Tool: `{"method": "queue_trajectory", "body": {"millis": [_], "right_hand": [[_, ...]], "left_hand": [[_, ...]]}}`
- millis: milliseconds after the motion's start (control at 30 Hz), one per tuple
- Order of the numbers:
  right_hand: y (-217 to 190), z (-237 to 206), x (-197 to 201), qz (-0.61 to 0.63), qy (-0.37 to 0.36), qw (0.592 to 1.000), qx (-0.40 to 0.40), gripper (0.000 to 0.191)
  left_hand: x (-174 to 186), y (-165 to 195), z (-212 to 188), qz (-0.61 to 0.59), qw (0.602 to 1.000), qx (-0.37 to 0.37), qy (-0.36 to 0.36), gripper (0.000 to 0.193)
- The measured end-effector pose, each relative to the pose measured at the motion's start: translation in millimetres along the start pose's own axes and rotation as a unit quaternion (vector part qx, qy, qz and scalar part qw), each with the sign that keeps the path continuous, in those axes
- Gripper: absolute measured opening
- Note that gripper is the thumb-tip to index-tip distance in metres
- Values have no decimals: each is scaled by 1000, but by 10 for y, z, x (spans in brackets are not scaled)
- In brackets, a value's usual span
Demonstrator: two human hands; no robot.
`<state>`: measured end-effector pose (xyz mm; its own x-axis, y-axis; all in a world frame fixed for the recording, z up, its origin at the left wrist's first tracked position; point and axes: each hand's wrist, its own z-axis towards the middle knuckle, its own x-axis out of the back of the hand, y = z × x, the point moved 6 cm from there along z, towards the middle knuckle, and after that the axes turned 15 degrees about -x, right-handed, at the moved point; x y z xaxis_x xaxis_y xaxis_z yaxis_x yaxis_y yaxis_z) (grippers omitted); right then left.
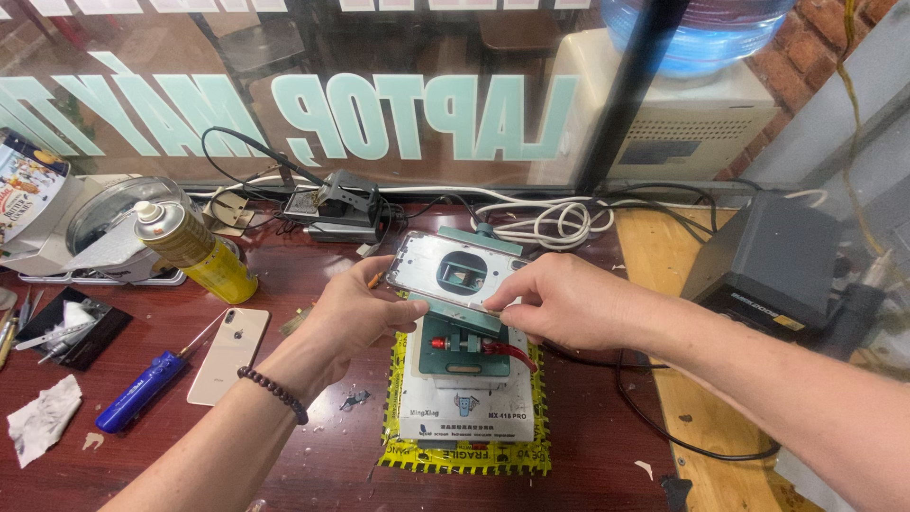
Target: The person uses a hot air gun and a metal tool to work on a smartphone back cover clamped in a holder. They then use a brush to clean the surface and wipe it with a cloth. The person also handles a separate smartphone back cover and wipes it with a cloth.
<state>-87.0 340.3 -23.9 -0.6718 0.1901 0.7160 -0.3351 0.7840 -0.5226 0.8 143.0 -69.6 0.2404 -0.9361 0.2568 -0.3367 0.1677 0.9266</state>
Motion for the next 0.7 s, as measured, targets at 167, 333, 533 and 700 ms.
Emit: {"method": "queue_trajectory", "body": {"millis": [167, 333, 533, 700], "right_hand": [[53, 61, -40, 11, -34, 998, -60, 29], [-81, 127, -73, 7, -13, 1000, 11, 32], [-110, 241, -112, 17, -11, 1000, 13, 31], [-346, 449, -184, -2, 6, 999, 47, 31]], "left_hand": [[12, -6, 13, 14, 1000, -9, 7, 85], [12, -42, 17, -5, 1000, -4, 13, 85], [0, -61, 42, -3, 1000, -7, 10, 90], [-3, -107, 76, -11, 1000, -14, 14, 89]]}}
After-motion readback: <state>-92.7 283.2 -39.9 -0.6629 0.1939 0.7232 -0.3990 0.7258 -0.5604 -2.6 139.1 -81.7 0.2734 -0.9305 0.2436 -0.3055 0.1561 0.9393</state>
